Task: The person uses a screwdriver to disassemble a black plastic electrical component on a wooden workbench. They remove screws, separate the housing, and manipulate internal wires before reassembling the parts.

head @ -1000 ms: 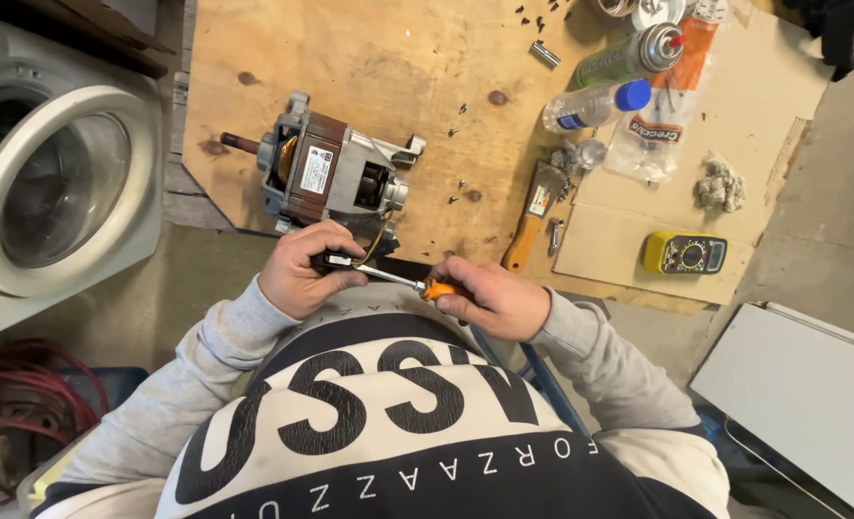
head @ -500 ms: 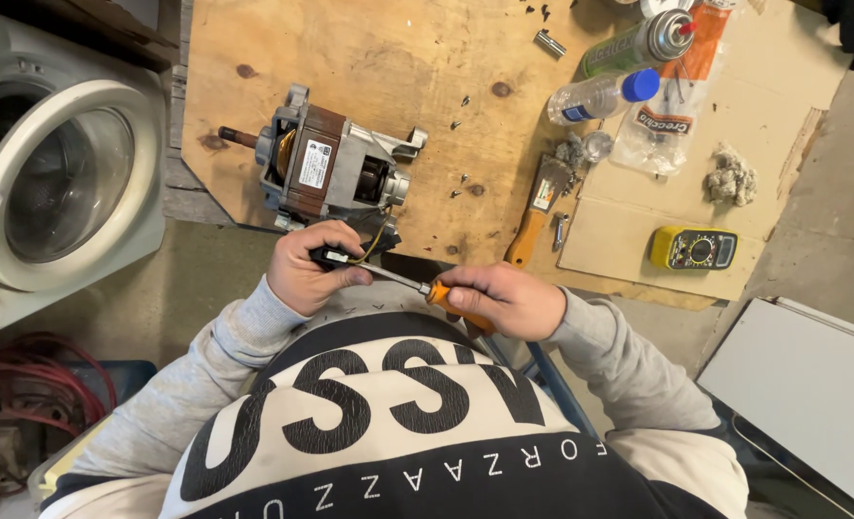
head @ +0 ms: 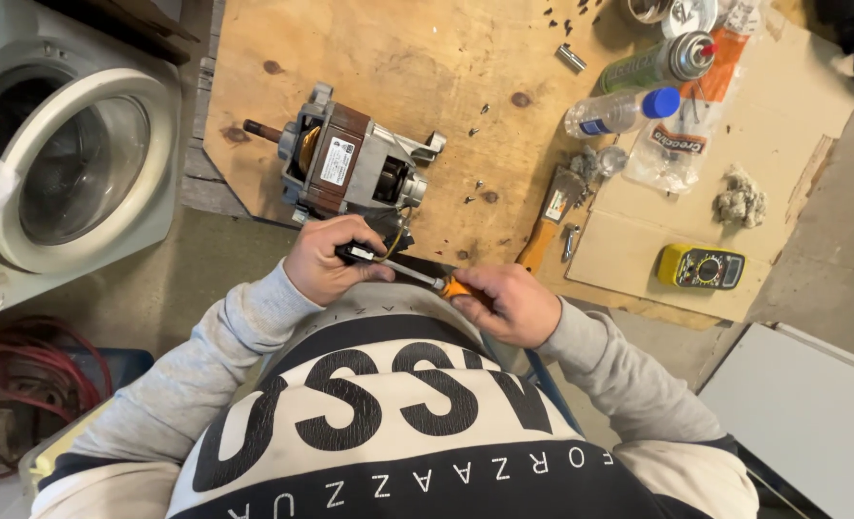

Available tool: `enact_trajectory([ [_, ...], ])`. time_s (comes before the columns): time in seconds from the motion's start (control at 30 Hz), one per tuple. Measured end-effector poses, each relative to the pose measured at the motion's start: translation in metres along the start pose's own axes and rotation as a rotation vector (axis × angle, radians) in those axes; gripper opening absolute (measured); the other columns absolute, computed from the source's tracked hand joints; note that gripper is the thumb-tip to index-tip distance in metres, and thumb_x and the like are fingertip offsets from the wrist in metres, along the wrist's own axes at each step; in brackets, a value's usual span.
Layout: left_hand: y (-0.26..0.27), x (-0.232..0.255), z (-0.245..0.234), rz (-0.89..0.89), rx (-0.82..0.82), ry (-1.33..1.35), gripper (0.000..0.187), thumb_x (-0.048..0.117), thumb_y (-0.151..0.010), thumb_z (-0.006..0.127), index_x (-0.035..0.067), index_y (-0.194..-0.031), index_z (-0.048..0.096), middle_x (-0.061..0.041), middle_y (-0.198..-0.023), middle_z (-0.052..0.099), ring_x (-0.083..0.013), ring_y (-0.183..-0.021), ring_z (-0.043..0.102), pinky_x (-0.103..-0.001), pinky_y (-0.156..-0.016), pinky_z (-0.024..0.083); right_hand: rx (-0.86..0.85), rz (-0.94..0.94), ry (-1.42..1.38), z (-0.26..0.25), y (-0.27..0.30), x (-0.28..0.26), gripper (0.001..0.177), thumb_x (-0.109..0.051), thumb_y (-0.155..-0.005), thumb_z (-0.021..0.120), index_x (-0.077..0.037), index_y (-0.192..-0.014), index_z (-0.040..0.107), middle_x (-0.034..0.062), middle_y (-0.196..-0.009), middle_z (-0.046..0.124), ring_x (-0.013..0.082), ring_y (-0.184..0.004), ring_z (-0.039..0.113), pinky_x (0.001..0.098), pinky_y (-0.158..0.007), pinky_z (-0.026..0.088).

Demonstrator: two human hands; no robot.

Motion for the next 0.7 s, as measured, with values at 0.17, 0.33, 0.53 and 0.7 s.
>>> enact_trajectory([
  [0.17, 0.010, -0.011, 0.010, -0.098, 0.040, 0.051, 0.031, 0.014, -0.075, 0.093, 0.003, -0.093, 0.070, -0.007, -0.088, 0.072, -0.0161, -0.078, 0.069, -0.028, -0.069, 0.054, 0.079, 0.016, 0.147, -0.006, 0.002, -0.019, 0.028, -0.019, -0.092, 0.069, 0.001, -0.112, 0.065, 0.0184, -0.078, 0.065, 0.0353, -0.066, 0.065, 0.0430, -0.060, 0.052],
  [0.33, 0.017, -0.020, 0.017, -0.120, 0.066, 0.115, 0.030, 0.014, -0.077, 0.092, 0.003, -0.094, 0.069, -0.007, -0.089, 0.072, -0.0149, -0.079, 0.068, -0.028, -0.072, 0.054, 0.119, -0.004, 0.159, -0.003, 0.005, -0.018, 0.029, -0.018, -0.091, 0.070, 0.002, -0.112, 0.065, 0.0192, -0.081, 0.066, 0.0355, -0.067, 0.067, 0.0423, -0.059, 0.053],
  [0.53, 0.022, -0.025, 0.018, -0.077, 0.088, 0.116, 0.036, 0.015, -0.079, 0.091, 0.002, -0.097, 0.063, -0.008, -0.090, 0.070, -0.0168, -0.079, 0.067, -0.029, -0.071, 0.054, 0.122, 0.025, 0.102, 0.002, 0.001, -0.012, 0.027, -0.016, -0.091, 0.070, 0.001, -0.111, 0.066, 0.0171, -0.079, 0.066, 0.0293, -0.062, 0.067, 0.0382, -0.056, 0.053],
  [0.7, 0.015, -0.017, 0.033, 0.038, -0.062, 0.000, 0.035, 0.021, -0.080, 0.091, 0.002, -0.096, 0.066, -0.011, -0.086, 0.069, -0.0214, -0.074, 0.069, -0.033, -0.065, 0.054, -0.111, 0.132, -0.377, 0.012, -0.017, 0.010, 0.029, -0.016, -0.094, 0.061, -0.005, -0.120, 0.053, 0.0062, -0.079, 0.062, 0.0157, -0.065, 0.059, 0.0321, -0.058, 0.050],
])
Point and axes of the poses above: each hand's wrist, its own y-axis away from the middle knuckle, its own z-axis out of the palm, x = y × z, the point moved 4 cm from there along -y, towards the middle knuckle
